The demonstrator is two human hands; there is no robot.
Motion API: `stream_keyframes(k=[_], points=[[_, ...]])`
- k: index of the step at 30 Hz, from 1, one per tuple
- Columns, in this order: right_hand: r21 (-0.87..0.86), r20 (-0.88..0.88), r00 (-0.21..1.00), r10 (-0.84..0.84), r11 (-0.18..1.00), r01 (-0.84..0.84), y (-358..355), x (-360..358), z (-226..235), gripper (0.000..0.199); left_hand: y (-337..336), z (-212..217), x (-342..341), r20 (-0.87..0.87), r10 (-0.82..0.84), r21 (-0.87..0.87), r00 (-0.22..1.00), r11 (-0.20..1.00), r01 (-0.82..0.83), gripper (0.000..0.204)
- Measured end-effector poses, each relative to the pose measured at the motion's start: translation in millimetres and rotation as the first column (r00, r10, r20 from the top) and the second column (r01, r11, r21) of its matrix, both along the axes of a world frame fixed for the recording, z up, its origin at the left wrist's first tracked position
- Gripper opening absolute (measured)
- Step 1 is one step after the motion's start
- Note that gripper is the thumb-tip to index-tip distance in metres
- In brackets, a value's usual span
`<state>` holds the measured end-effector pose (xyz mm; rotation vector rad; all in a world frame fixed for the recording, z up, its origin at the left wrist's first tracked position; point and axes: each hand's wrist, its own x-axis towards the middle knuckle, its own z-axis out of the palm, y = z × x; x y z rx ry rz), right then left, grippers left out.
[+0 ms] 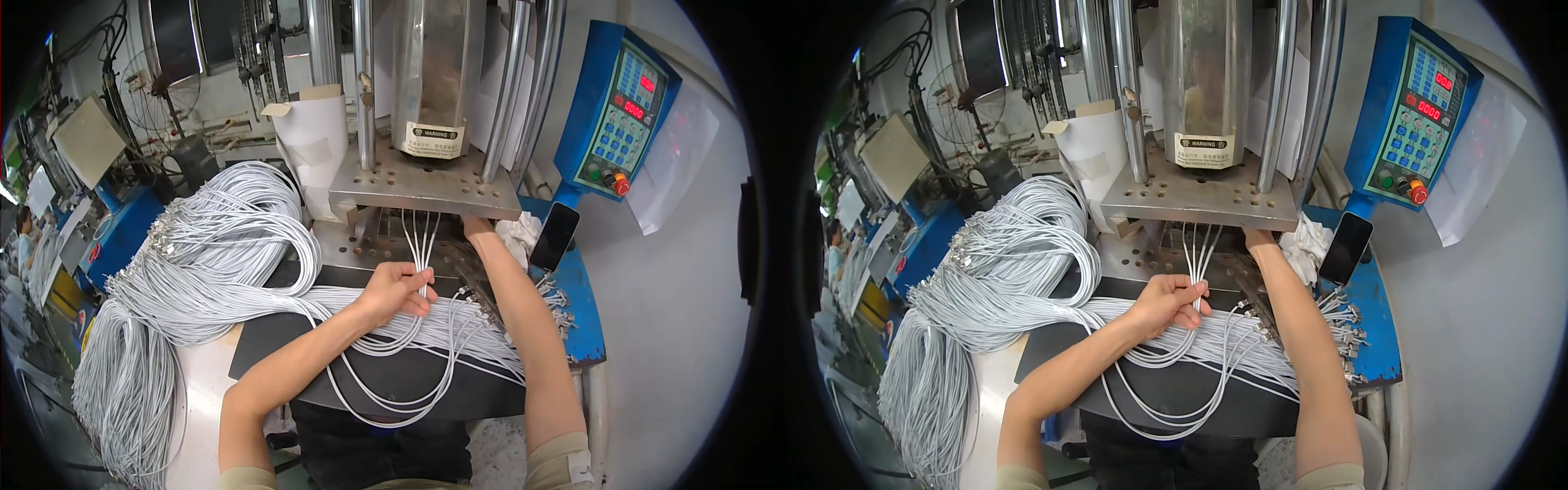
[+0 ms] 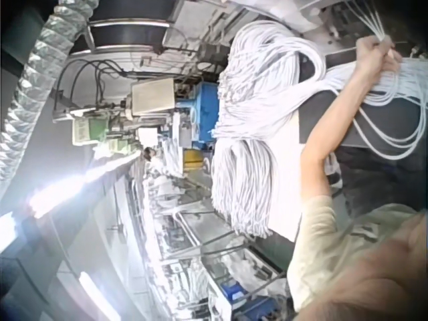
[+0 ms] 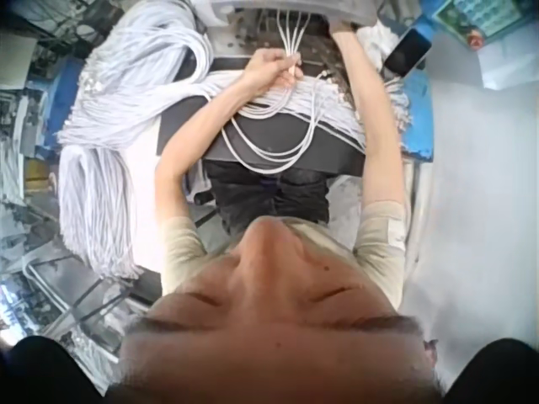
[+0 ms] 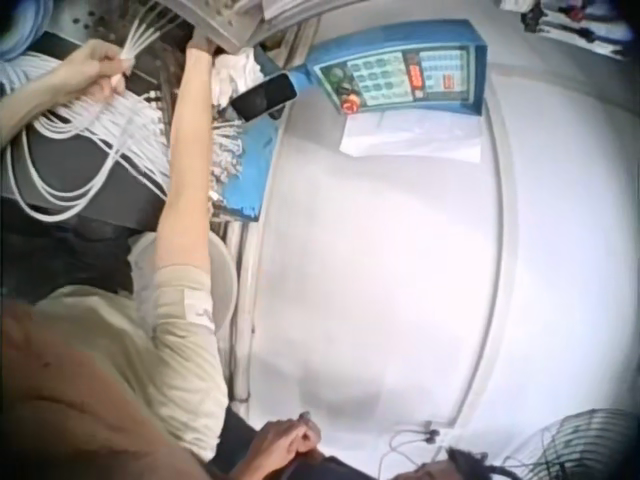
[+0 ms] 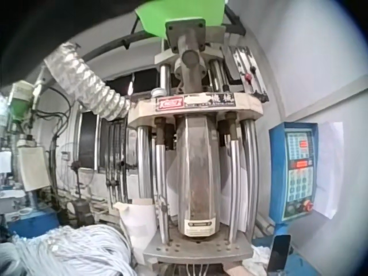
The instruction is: The person inserts cable ends into a metal holder, places the holder into a press machine to process them, and removes and organizes the finished cables.
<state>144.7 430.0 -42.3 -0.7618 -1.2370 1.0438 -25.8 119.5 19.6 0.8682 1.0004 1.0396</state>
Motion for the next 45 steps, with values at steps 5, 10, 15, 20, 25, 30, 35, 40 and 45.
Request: stream_keyframes(k=[5, 10, 15, 20, 25, 30, 35, 40, 45], points=[[-0.612, 0.136, 0.944, 0.299, 0.775, -0.157, -58, 39, 49, 0.035, -25, 43, 0, 0.021, 0.007, 0.118, 1.000, 0.993, -0.010, 0.029], [-0.149, 0.898, 0.424, 0.116, 0.988, 0.045, -175, 3, 92, 0.052, -97, 78, -15, -0.063, -0.012, -0.017, 0.998, 1.000, 0.011, 0.028], [0.126, 0.983, 0.150, -0.110, 0.987, -0.102, -179, 11, 84, 0.067, -181, 134, -4, -0.318, -0.116, -0.154, 0.941, 0.986, 0.069, 0.024], [0.111, 0.990, 0.110, -0.085, 0.959, -0.262, -202, 16, 94, 0.065, -122, 107, -129, -0.418, 0.842, 0.753, 0.342, 0.531, -0.388, 0.030], [0.280, 0.937, 0.287, -0.198, 0.918, -0.282, -234, 50, 94, 0.036, -69, 34, -253, -0.540, 0.793, 0.480, 0.284, 0.567, -0.669, 0.047], [0.236, 0.963, 0.178, -0.203, 0.954, -0.186, -311, 133, 107, 0.032, -65, 53, -164, -0.578, 0.618, 0.387, 0.533, 0.783, -0.488, 0.054], [0.247, 0.968, 0.079, -0.238, 0.960, -0.131, -330, 140, 95, 0.030, -49, 53, 7, -0.693, 0.309, 0.608, 0.652, 0.737, 0.296, 0.040], [0.218, 0.970, 0.111, -0.218, 0.976, 0.017, -308, 136, 91, 0.035, -56, 16, 86, -0.680, 0.593, 0.716, 0.431, 0.414, 0.562, 0.028], [-0.286, 0.720, 0.636, 0.277, 0.954, -0.092, -255, 150, 115, 0.040, -76, 22, 71, -0.705, 0.532, 0.702, 0.469, 0.428, 0.569, 0.028]])
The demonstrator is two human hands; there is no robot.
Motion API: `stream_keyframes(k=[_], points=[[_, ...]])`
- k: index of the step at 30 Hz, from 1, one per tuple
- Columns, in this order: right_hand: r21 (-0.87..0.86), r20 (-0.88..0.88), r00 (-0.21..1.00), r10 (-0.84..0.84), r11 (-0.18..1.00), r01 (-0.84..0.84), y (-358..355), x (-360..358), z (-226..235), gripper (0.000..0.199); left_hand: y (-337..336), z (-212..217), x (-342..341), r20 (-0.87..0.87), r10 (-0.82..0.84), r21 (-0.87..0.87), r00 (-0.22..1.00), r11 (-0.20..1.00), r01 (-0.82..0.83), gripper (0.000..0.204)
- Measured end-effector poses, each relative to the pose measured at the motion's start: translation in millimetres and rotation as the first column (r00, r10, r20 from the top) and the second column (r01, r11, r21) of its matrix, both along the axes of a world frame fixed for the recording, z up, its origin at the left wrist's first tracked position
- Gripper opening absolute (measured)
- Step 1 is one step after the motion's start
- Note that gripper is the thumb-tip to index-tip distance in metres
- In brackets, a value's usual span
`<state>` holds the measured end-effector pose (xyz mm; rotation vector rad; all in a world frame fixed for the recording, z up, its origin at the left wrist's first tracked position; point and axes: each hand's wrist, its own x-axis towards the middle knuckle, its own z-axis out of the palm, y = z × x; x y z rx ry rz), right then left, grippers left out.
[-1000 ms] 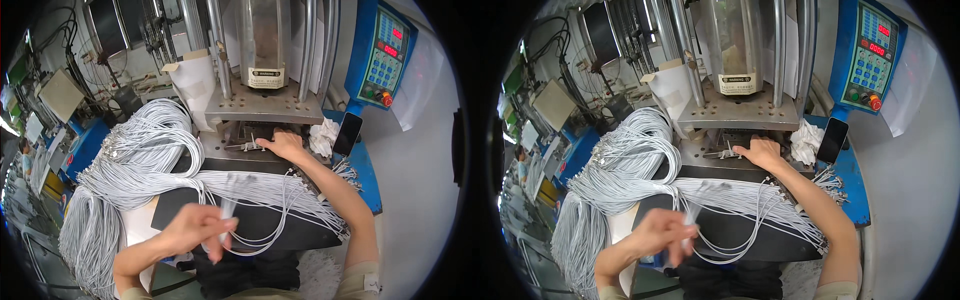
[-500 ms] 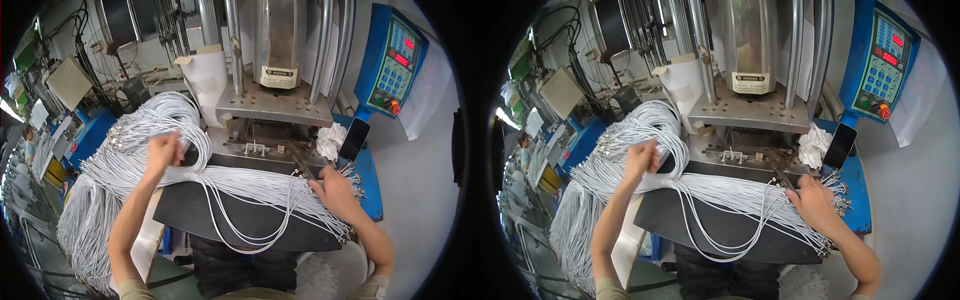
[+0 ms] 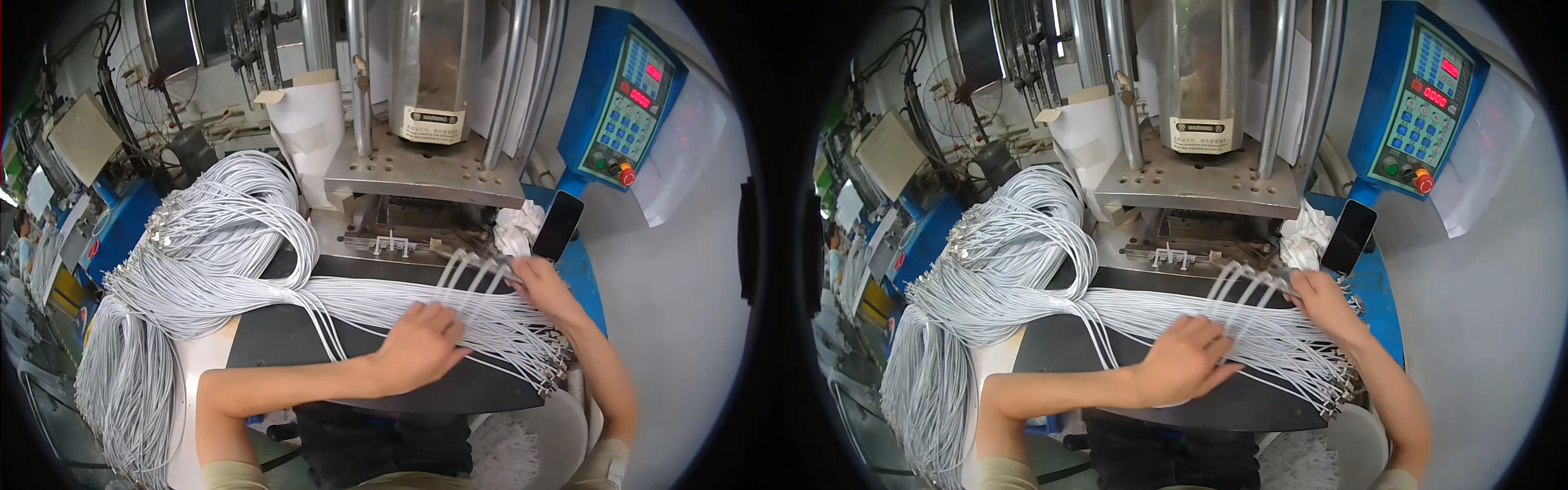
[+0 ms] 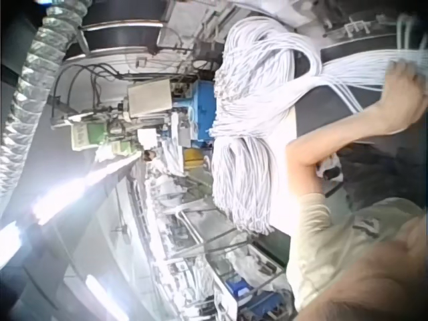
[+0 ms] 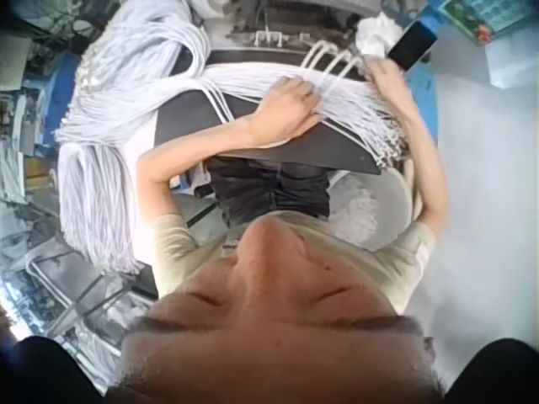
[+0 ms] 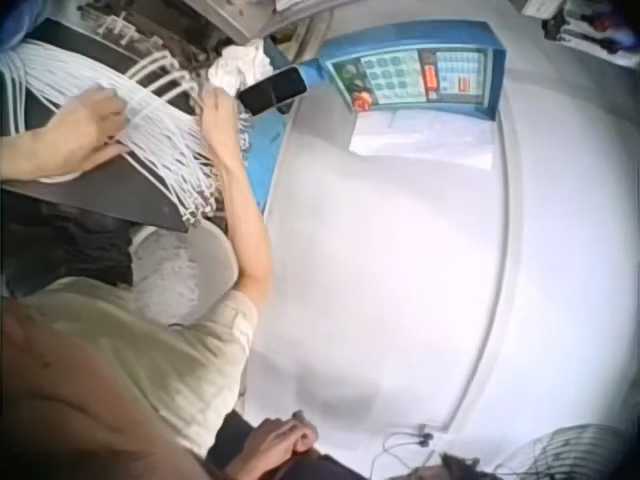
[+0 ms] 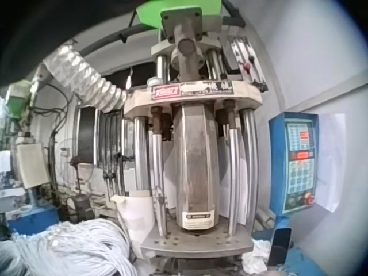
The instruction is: The person inserts cable ends into a metal holder, places the holder into a press machine to process them, and removes and organizes the finished cables.
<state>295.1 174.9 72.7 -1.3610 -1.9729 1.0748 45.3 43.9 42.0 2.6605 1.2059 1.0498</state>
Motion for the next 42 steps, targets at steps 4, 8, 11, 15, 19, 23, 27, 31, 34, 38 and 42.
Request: stream_keyframes(k=[4, 8, 11, 15, 19, 23, 27, 31, 34, 38, 42], points=[[0.120, -0.164, 0.984, -0.070, 0.989, 0.090, 97, -67, -30, 0.034, 54, 14, -18, -0.138, 0.206, 0.042, 0.969, 0.978, -0.202, 0.030], [0.775, -0.028, 0.994, -0.107, 0.625, 0.089, 234, -102, -91, 0.033, 117, 17, -15, -0.082, 0.302, 0.069, 0.950, 0.952, -0.297, 0.031], [0.512, -0.573, 0.784, 0.238, 0.851, 0.116, 270, -107, -117, 0.035, 144, 18, -15, -0.096, 0.334, -0.152, 0.938, 0.926, -0.345, 0.037], [0.757, -0.069, 0.997, 0.042, 0.653, 0.025, 228, -121, -98, 0.037, 152, 31, -41, -0.106, 0.380, -0.520, 0.919, 0.767, -0.377, 0.049], [0.672, 0.438, 0.891, -0.122, 0.702, -0.234, 180, -108, -67, 0.038, 158, 27, -61, 0.025, 0.386, -0.533, 0.922, 0.785, -0.315, 0.064], [0.847, 0.431, 0.885, -0.176, 0.418, -0.329, 126, -123, -65, 0.041, 161, 15, -75, 0.095, 0.345, -0.223, 0.934, 0.922, -0.318, 0.076], [0.794, 0.519, 0.838, -0.170, 0.460, -0.398, 115, -128, -53, 0.045, 144, 15, -66, 0.094, 0.239, -0.068, 0.966, 0.970, -0.234, 0.076], [0.662, 0.647, 0.746, -0.161, 0.603, -0.444, 119, -119, -47, 0.050, 72, 21, -20, 0.114, -0.014, 0.063, 0.993, 0.998, 0.007, 0.061], [0.772, 0.597, 0.765, -0.243, 0.435, -0.465, 119, -119, -54, 0.053, -1, 24, 15, 0.109, -0.277, -0.002, 0.955, 0.960, 0.279, 0.059], [0.722, 0.642, 0.738, -0.207, 0.489, -0.490, 95, -124, -41, 0.056, -83, -3, 40, 0.048, -0.470, 0.032, 0.881, 0.883, 0.469, 0.056], [0.556, 0.764, 0.621, -0.173, 0.665, -0.499, 94, -116, -37, 0.058, -109, -5, 39, 0.132, -0.516, -0.070, 0.847, 0.847, 0.527, 0.050]])
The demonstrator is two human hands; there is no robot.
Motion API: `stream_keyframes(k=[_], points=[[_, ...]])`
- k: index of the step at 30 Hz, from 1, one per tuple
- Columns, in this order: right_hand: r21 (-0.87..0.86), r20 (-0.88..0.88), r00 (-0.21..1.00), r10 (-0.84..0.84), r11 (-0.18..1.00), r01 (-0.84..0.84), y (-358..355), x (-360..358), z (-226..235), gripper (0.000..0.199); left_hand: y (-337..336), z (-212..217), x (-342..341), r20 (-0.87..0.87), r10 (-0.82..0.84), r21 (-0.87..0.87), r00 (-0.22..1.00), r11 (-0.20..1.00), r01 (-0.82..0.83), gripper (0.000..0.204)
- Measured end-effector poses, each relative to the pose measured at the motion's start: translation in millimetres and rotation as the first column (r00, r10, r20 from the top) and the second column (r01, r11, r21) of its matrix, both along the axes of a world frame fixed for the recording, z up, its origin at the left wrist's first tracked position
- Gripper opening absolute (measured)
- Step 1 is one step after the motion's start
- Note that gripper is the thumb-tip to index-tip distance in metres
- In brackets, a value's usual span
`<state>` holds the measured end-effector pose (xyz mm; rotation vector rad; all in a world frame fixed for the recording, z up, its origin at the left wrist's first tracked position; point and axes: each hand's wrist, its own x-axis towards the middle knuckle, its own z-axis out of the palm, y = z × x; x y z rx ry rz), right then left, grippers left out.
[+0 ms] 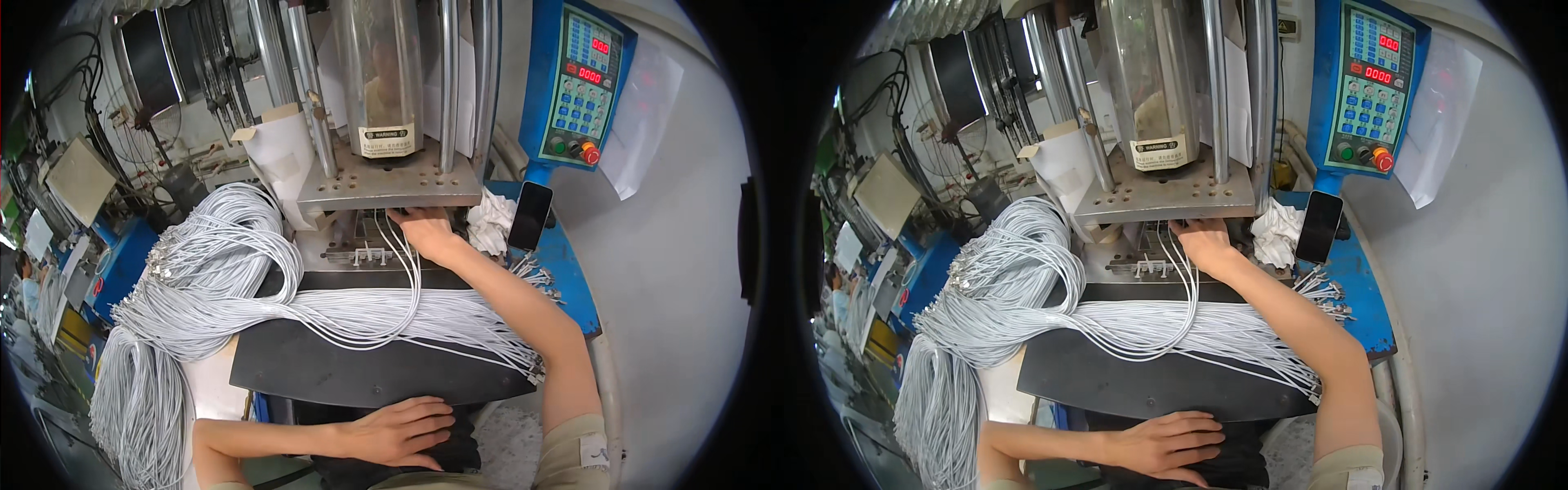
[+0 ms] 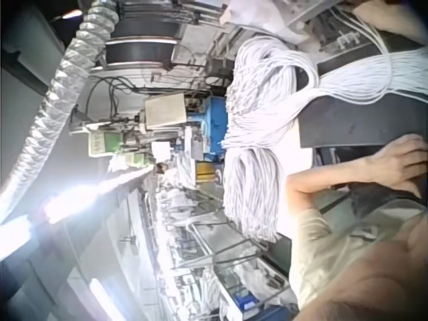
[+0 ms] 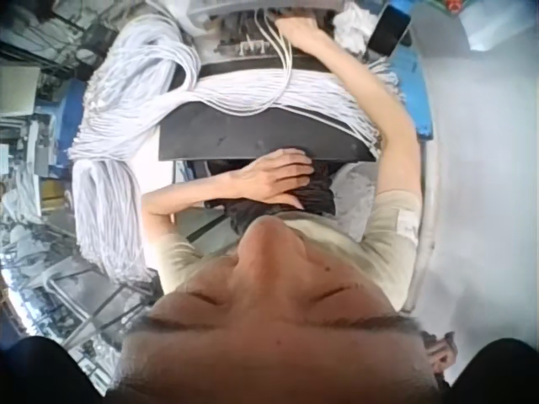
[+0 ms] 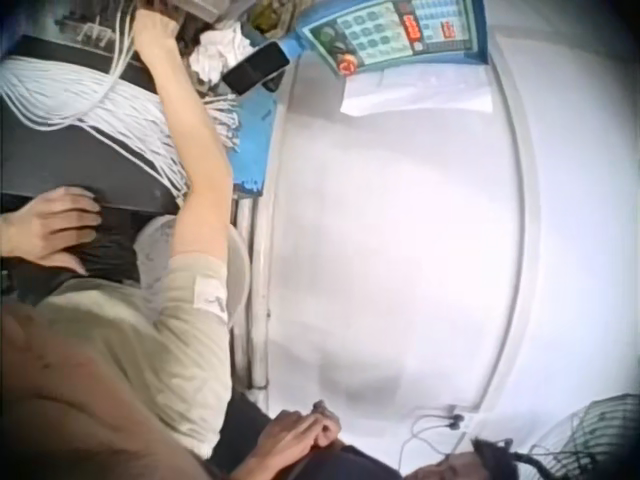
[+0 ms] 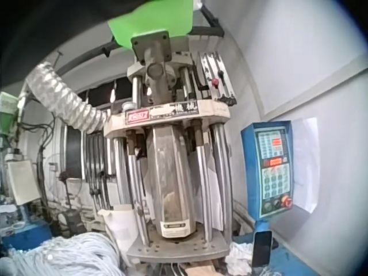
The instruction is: The person inserts cable ends into a metal holder, places the holder into a press machine to process them, and removes and organizes the finished cables.
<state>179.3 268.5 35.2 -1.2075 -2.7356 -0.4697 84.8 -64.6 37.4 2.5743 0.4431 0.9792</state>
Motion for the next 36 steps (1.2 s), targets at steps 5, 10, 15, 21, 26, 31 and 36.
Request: stream_keyframes(k=[5, 10, 15, 21, 26, 31, 36], points=[[-0.222, -0.281, 0.950, -0.136, 0.972, 0.073, 3, 49, 2, 0.053, 14, 17, -2, 0.019, -0.035, -0.027, 0.999, 0.999, 0.035, 0.042], [0.077, -0.373, 0.881, 0.292, 0.956, -0.284, -104, 127, -10, 0.061, -10, 10, 14, 0.023, 0.070, -0.275, 0.997, 0.960, -0.061, 0.029], [-0.109, -0.594, 0.717, 0.365, 0.846, -0.521, -216, 226, -43, 0.099, -51, -50, -24, -0.369, 0.440, -0.666, 0.819, 0.489, -0.563, 0.020], [-0.130, -0.479, 0.811, 0.336, 0.886, -0.444, -253, 285, -54, 0.118, -91, -98, -44, -0.489, 0.668, -0.825, 0.561, -0.144, -0.547, 0.047], [-0.072, -0.484, 0.814, 0.321, 0.913, -0.403, -246, 274, -64, 0.108, -84, -104, -55, -0.445, 0.730, -0.849, 0.518, -0.162, -0.502, 0.053], [0.113, -0.462, 0.804, 0.373, 0.925, -0.364, -240, 273, -83, 0.098, -87, -121, -52, -0.347, 0.807, -0.888, 0.478, -0.118, -0.445, 0.055], [0.123, -0.550, 0.744, 0.379, 0.918, -0.377, -244, 281, -81, 0.061, -82, -147, -64, -0.277, 0.815, -0.925, 0.508, -0.083, -0.371, 0.050]])
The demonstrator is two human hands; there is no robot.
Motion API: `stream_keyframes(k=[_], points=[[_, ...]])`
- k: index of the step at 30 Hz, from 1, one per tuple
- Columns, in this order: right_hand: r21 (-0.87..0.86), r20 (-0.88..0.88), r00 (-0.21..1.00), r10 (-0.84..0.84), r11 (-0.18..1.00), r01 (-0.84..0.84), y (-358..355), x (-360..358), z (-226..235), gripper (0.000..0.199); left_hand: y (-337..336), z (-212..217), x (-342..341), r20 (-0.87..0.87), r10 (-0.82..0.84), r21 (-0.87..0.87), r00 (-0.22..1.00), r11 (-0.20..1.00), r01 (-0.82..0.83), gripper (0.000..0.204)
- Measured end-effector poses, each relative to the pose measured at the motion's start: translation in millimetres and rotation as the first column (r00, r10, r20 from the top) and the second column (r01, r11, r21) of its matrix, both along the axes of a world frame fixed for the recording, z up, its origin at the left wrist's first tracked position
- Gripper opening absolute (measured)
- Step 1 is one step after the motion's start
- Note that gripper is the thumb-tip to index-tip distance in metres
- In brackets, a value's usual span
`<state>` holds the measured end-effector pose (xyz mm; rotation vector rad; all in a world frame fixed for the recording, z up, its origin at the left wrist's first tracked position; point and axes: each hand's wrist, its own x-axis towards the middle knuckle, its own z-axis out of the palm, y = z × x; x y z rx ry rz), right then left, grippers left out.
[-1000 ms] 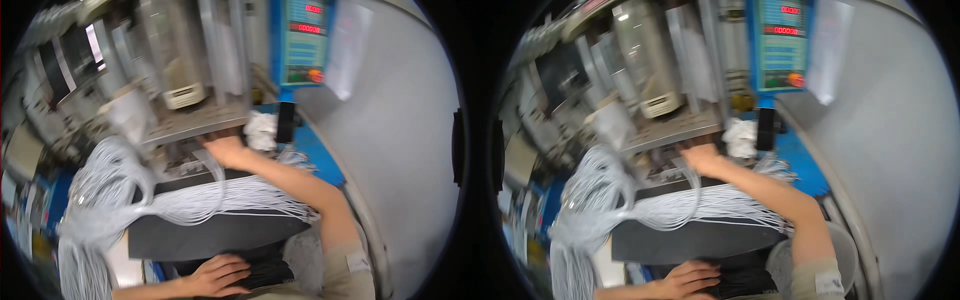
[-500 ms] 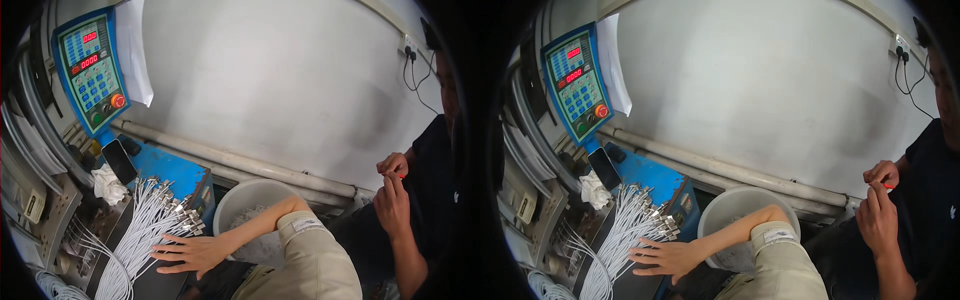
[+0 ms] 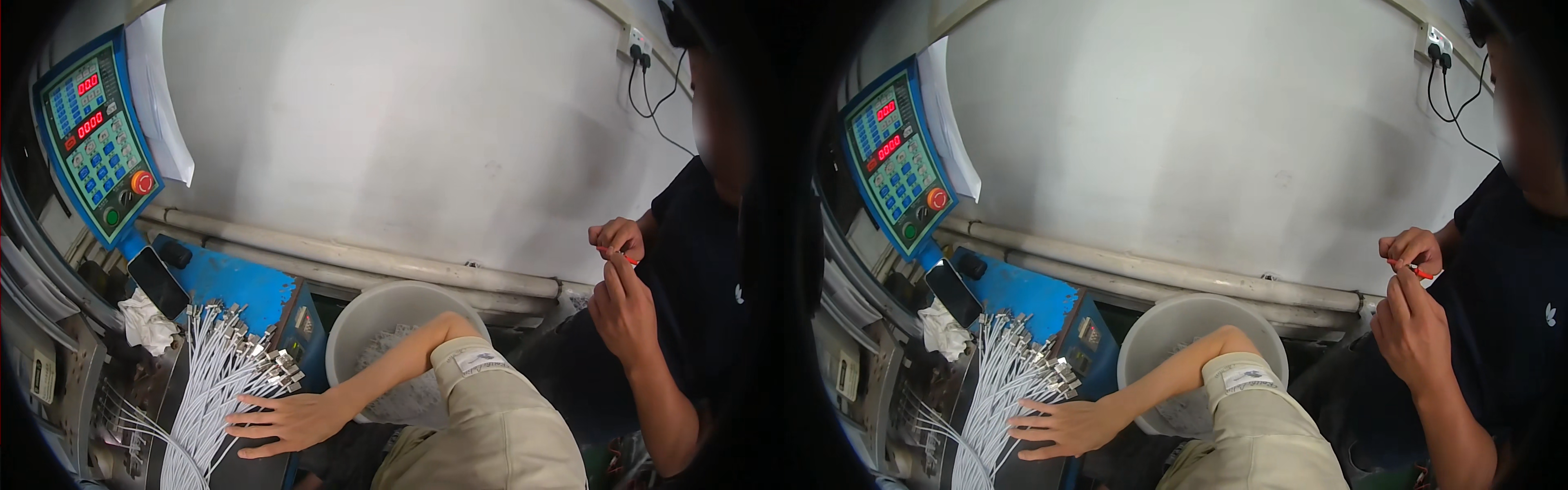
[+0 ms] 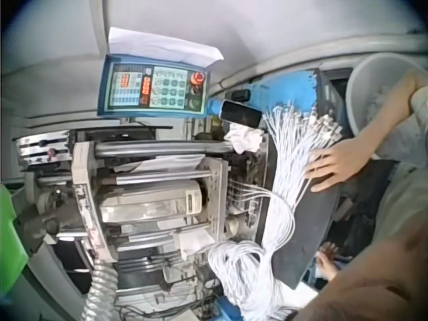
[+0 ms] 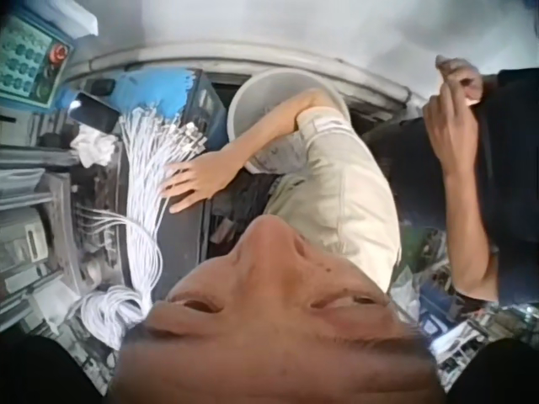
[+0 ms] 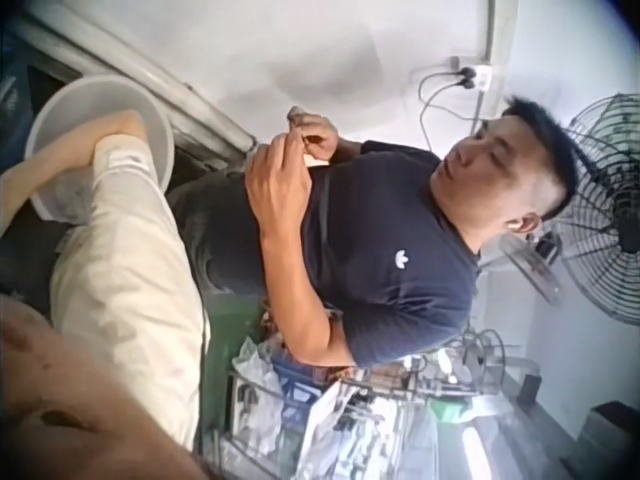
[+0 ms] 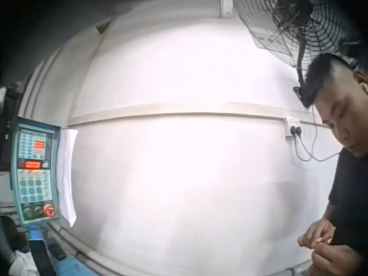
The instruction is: The person inserts cable ends into a metal holder, places the holder into a press machine to process them, and removes and organizes the finished cables.
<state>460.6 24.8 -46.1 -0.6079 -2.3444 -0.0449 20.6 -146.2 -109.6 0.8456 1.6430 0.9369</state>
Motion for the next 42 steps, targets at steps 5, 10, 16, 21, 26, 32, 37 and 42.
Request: stream_keyframes(k=[5, 10, 16, 21, 26, 32, 37, 42], points=[[0.013, 0.005, 1.000, -0.012, 1.000, 0.011, 1, 3, -4, 0.059, 5, 2, 7, 0.053, 0.013, 0.051, 0.999, 0.999, -0.016, 0.047], [0.010, -0.020, 1.000, -0.001, 1.000, 0.002, 2, 5, -4, 0.058, 5, -6, 2, 0.045, 0.014, 0.062, 0.999, 0.998, -0.017, 0.048], [0.016, -0.024, 1.000, -0.005, 1.000, 0.005, 2, 7, -6, 0.055, 3, -12, 3, -0.005, 0.025, 0.103, 1.000, 0.994, -0.024, 0.048], [0.017, -0.026, 1.000, -0.013, 1.000, 0.014, 1, 7, -9, 0.053, 4, -15, 1, -0.035, 0.025, 0.115, 0.999, 0.993, -0.021, 0.047], [0.006, -0.037, 0.999, -0.011, 1.000, 0.012, 3, 8, -12, 0.052, 7, -20, -1, 0.016, 0.087, 0.063, 0.996, 0.994, -0.088, 0.043], [0.024, -0.017, 1.000, 0.015, 1.000, -0.014, 13, -3, -17, 0.052, 0, -1, 6, 0.059, 0.136, -0.002, 0.989, 0.991, -0.136, 0.040], [0.047, 0.005, 0.999, -0.035, 0.998, 0.035, 29, -44, -24, 0.051, 28, 27, 2, 0.093, 0.172, -0.223, 0.981, 0.963, -0.148, 0.035], [-0.015, 0.260, 0.951, -0.168, 0.984, 0.178, 32, -76, -6, 0.063, 37, 21, -21, 0.118, 0.243, -0.213, 0.963, 0.953, -0.214, 0.032]])
